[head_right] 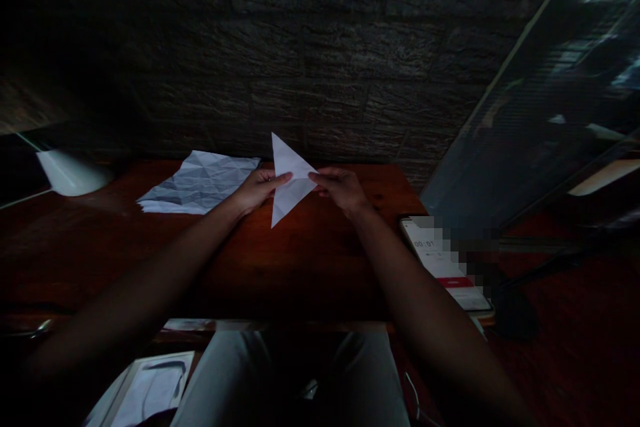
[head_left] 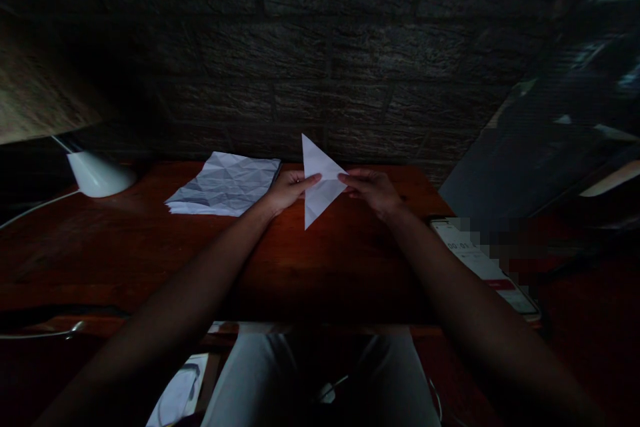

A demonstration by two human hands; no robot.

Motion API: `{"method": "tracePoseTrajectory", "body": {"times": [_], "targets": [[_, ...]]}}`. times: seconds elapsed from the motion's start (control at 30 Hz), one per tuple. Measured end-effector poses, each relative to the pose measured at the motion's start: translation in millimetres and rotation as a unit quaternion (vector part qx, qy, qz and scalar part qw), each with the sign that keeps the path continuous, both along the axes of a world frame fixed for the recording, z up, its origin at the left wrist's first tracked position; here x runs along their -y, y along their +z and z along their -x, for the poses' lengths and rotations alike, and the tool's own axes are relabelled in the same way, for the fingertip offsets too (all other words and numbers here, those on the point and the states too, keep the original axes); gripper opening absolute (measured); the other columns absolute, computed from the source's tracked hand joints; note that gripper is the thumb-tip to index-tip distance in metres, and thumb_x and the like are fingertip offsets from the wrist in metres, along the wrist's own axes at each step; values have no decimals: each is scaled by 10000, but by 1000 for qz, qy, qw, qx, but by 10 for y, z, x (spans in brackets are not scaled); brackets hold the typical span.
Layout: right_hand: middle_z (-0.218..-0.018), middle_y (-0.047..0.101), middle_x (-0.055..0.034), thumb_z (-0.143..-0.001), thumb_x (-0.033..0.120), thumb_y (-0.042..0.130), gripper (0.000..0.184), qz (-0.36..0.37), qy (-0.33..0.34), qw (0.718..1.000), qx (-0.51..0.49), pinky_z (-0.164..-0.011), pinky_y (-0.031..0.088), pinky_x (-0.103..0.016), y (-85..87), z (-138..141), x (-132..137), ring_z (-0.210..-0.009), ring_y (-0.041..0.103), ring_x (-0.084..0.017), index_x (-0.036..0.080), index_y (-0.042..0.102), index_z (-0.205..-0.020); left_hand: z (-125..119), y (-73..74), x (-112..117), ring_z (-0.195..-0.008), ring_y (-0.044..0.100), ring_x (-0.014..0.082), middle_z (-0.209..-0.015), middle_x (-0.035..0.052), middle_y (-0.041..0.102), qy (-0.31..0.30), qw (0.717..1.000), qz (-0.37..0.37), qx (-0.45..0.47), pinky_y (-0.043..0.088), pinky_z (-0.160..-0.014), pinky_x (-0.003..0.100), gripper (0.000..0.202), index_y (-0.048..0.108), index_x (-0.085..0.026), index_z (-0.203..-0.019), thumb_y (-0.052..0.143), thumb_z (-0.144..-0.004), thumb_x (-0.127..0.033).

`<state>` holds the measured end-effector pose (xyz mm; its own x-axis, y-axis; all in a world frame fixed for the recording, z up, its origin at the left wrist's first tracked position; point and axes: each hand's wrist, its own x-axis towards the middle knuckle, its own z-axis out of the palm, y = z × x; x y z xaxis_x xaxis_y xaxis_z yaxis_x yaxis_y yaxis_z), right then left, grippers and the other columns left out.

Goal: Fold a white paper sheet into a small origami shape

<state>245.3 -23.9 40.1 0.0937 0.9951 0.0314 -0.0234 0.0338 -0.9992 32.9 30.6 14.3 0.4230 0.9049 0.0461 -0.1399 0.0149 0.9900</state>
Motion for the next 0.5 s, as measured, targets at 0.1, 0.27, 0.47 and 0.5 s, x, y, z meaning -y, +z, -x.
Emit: {"method": "tracePoseTrajectory", "body": {"times": [0.1,0.27,0.47,0.5], "targets": [[-885,804,-30,-689,355,925,258,-15,-3,1000,6,-614,526,-223,-7,-6,-17,-720,691,-126,209,800,-862,12,26,12,-784,736,185,-930,76,826,-4,1000,-3,1,583,-763,308,547,823,-175,-931,949,-597,-590],[-826,791,-17,-677,388,916,269,-40,-14,999,6,-606,505,-228,-51,-2,-26,-695,674,-124,205,784,-825,-23,18,103,-857,761,231,-1032,120,825,-32,998,-15,-48,604,-795,353,534,814,-154,-989,955,-620,-513],[-843,806,-33,-705,453,881,309,-72,24,997,18,-627,504,-246,-84,36,-37,-745,712,-154,206,774,-858,-104,9,173,-742,759,238,-952,149,820,-30,997,-35,-62,628,-673,349,566,790,-110,-1075,842,-765,-580],[-846,807,-34,-703,458,882,315,-76,27,997,21,-629,504,-249,-78,27,-41,-750,714,-157,208,774,-861,-108,10,167,-730,753,234,-944,151,819,-33,997,-33,-60,623,-648,339,561,792,-112,-1070,836,-770,-585]]}}
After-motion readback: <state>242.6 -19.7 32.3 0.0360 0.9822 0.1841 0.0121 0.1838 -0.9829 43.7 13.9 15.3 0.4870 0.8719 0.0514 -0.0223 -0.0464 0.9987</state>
